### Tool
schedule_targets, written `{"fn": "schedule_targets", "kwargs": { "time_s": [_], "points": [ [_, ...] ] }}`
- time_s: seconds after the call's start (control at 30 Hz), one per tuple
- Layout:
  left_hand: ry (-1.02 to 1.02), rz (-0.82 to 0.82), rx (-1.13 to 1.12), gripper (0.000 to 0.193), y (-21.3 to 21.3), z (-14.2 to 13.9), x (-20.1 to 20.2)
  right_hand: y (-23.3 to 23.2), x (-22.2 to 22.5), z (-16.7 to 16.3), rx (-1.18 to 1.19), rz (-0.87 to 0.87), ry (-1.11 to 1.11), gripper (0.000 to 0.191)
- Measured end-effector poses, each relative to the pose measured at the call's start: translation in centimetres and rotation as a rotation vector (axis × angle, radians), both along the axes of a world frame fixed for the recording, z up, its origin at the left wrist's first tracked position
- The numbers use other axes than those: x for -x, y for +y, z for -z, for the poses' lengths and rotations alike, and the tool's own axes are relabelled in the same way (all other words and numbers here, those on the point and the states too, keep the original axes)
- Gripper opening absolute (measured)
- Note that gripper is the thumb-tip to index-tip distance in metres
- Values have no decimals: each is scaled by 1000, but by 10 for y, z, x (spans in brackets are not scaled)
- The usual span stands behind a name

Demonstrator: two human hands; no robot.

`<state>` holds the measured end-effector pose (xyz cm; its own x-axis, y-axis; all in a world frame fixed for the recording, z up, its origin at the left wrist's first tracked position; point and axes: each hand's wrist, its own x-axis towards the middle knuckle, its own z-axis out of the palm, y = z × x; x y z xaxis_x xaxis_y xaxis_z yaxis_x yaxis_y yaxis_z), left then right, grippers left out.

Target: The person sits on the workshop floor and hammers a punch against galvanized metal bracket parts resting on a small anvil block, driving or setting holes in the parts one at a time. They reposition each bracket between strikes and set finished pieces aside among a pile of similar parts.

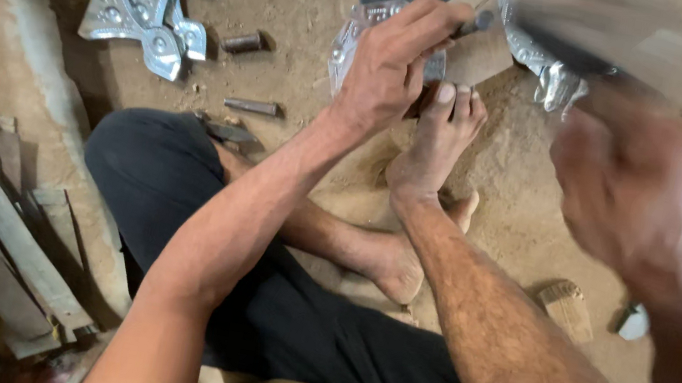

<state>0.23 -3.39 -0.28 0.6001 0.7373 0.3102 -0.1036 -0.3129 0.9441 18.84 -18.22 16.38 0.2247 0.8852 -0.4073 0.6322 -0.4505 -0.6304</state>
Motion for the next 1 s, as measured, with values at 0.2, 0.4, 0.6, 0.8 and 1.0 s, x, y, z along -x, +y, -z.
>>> {"fn": "schedule_targets", "kwargs": {
  "time_s": [0.2, 0.4, 0.6, 0.8, 1.0],
  "points": [
    [-19, 26, 30, 38, 2, 0, 0, 13, -6, 4, -301, -279, -198, 38],
    [-11, 46, 25, 41, 3, 0, 0, 10, -5, 8, -385, -64, 169, 34],
    [-46, 42, -43, 39, 7, 1, 1, 22, 1, 4, -464, -225, -135, 41],
    [-53, 91, -12, 38, 7, 6, 1, 21, 4, -2, -363, -199, -212, 47],
    [-35, 119, -14, 44, 6, 6, 3, 6, -7, 12, -321, -181, -233, 42]
  ]
}}
